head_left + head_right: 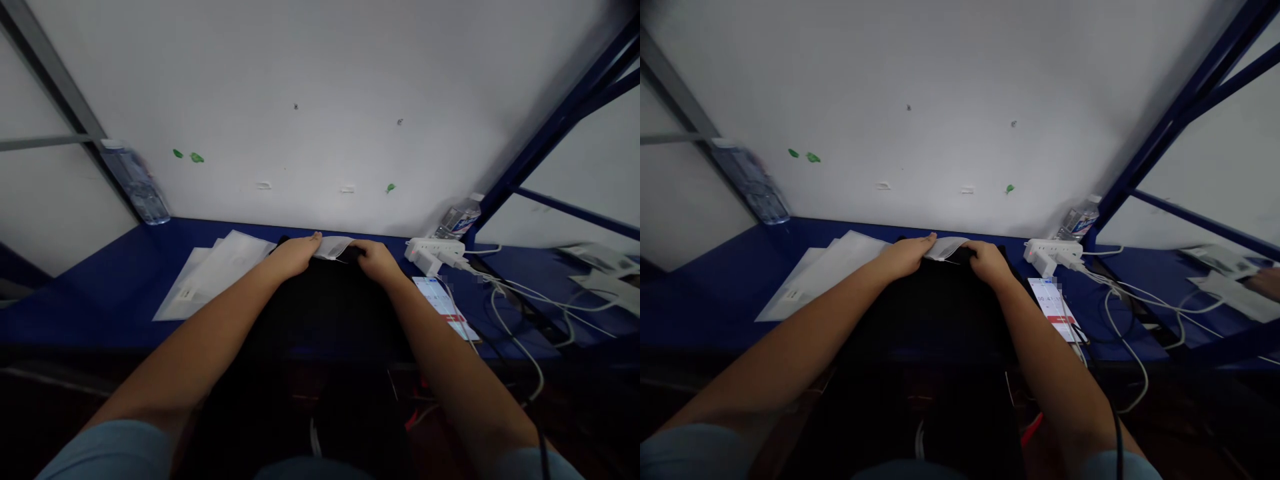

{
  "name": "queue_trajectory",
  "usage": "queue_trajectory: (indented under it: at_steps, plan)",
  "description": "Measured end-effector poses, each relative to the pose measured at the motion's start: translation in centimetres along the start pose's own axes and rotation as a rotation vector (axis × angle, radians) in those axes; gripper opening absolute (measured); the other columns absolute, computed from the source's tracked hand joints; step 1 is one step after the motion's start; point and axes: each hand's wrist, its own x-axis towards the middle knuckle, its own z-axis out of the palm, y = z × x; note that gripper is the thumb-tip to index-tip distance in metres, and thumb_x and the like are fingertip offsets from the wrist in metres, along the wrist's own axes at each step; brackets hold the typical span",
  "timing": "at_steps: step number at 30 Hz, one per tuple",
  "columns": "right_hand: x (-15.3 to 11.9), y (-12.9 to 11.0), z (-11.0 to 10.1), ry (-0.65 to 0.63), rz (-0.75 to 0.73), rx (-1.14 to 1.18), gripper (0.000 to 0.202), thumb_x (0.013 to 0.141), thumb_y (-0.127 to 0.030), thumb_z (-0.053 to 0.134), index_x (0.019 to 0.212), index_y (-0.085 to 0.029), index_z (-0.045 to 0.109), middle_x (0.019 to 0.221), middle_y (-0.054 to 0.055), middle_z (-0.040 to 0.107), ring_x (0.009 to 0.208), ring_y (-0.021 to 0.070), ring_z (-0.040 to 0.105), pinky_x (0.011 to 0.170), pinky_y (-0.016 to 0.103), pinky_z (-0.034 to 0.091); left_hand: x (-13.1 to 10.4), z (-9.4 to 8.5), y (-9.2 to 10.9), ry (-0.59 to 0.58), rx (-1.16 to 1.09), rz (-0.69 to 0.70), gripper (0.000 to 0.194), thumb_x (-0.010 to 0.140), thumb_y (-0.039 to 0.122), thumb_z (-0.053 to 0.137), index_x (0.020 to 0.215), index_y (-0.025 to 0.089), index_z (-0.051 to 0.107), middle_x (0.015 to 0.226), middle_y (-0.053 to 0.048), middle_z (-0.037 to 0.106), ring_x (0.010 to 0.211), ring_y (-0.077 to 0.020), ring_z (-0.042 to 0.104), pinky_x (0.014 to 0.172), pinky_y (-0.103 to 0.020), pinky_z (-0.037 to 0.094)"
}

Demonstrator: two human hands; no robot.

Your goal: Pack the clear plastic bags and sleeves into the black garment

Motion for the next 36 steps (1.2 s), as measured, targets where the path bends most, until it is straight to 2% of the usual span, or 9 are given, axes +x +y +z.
queue_trajectory:
  at_steps: [6,12,14,17,21,24,28,32,36]
  plan:
    - [-0.1,0.2,0.1,0.07,0.026,0.133,0.051,0.076,-0.001,0.048,0.113,-0.025,0.075,0.113,0.0,0.077,0.109,0.0206,0.07,0.102,0.035,0.049,-0.1,-0.3,-1.6,0.046,0.031,-0.068,0.069,0.084,0.001,0.048,0.152,0.014,0.042,0.145,-0.015,0.058,0.124,-0.0255,0.063,0.097,-0.032,0.052]
    - [-0.2,0.8,0.6,0.071,-0.024,0.288,0.044,0.079,-0.007,0.053,0.114,-0.024,0.074,0.119,0.001,0.076,0.115,0.0205,0.068,0.107,0.038,0.048,-0.9,-2.2,-3.1,0.078,0.083,-0.167,0.073,0.079,-0.004,0.047,0.151,0.011,0.042,0.144,-0.018,0.058,0.124,-0.0282,0.064,0.099,-0.035,0.052]
    - [-0.2,0.5,1.0,0.04,-0.073,0.309,0.051,0.076,-0.002,0.049,0.115,-0.024,0.073,0.122,0.001,0.075,0.118,0.0193,0.067,0.11,0.039,0.046,-2.1,-3.1,-3.4,0.039,0.106,-0.256,0.071,0.08,-0.004,0.046,0.15,0.009,0.043,0.14,-0.021,0.061,0.12,-0.0312,0.066,0.097,-0.038,0.053]
    - [-0.4,-0.6,1.7,-0.047,-0.201,0.337,0.063,0.068,0.005,0.044,0.114,-0.025,0.074,0.126,0.001,0.073,0.122,0.0176,0.065,0.113,0.04,0.044,-5.1,-4.2,-3.3,-0.021,0.141,-0.376,0.065,0.082,-0.003,0.047,0.146,0.009,0.049,0.133,-0.021,0.065,0.116,-0.0327,0.068,0.095,-0.04,0.055]
    - [-0.6,-1.9,2.5,-0.218,-0.361,0.315,0.067,0.064,0.008,0.042,0.112,-0.025,0.075,0.131,0.002,0.07,0.129,0.018,0.06,0.115,0.042,0.043,-9.9,-5.0,-3.2,0.065,0.182,-0.412,0.071,0.079,-0.007,0.041,0.147,0.012,0.048,0.149,-0.016,0.054,0.131,-0.0277,0.059,0.105,-0.037,0.052]
    - [-0.6,-1.9,2.7,-0.295,-0.392,0.251,0.071,0.062,0.011,0.041,0.112,-0.027,0.075,0.136,0.001,0.067,0.135,0.0187,0.055,0.118,0.046,0.039,-12.8,-4.7,-3.3,0.125,0.229,-0.386,0.074,0.078,-0.006,0.036,0.15,0.007,0.043,0.153,-0.02,0.047,0.139,-0.0286,0.051,0.112,-0.044,0.047]
    - [-0.5,-1.4,2.6,-0.343,-0.377,0.223,0.075,0.061,0.012,0.041,0.114,-0.028,0.075,0.14,0.001,0.065,0.137,0.0199,0.053,0.118,0.048,0.039,-15.1,-3.8,-3.2,0.077,0.3,-0.473,0.066,0.08,-0.004,0.035,0.145,-0.007,0.044,0.151,-0.03,0.045,0.142,-0.0323,0.046,0.116,-0.044,0.042]
    - [-0.5,-1.4,2.6,-0.304,-0.364,0.233,0.074,0.061,0.012,0.041,0.113,-0.028,0.075,0.136,0.001,0.067,0.135,0.0197,0.056,0.118,0.049,0.039,-16.6,-3.0,-2.4,0.12,0.328,-0.624,0.062,0.083,0.001,0.037,0.144,-0.007,0.046,0.149,-0.03,0.048,0.142,-0.0334,0.046,0.115,-0.041,0.041]
    - [-0.5,-1.3,2.7,-0.304,-0.351,0.209,0.074,0.061,0.012,0.041,0.112,-0.028,0.076,0.135,0.0,0.068,0.134,0.0193,0.057,0.117,0.049,0.04,-17.7,-1.8,-2.3,0.096,0.349,-0.63,0.057,0.085,0.002,0.035,0.139,-0.01,0.05,0.147,-0.032,0.049,0.142,-0.0344,0.046,0.114,-0.042,0.042]
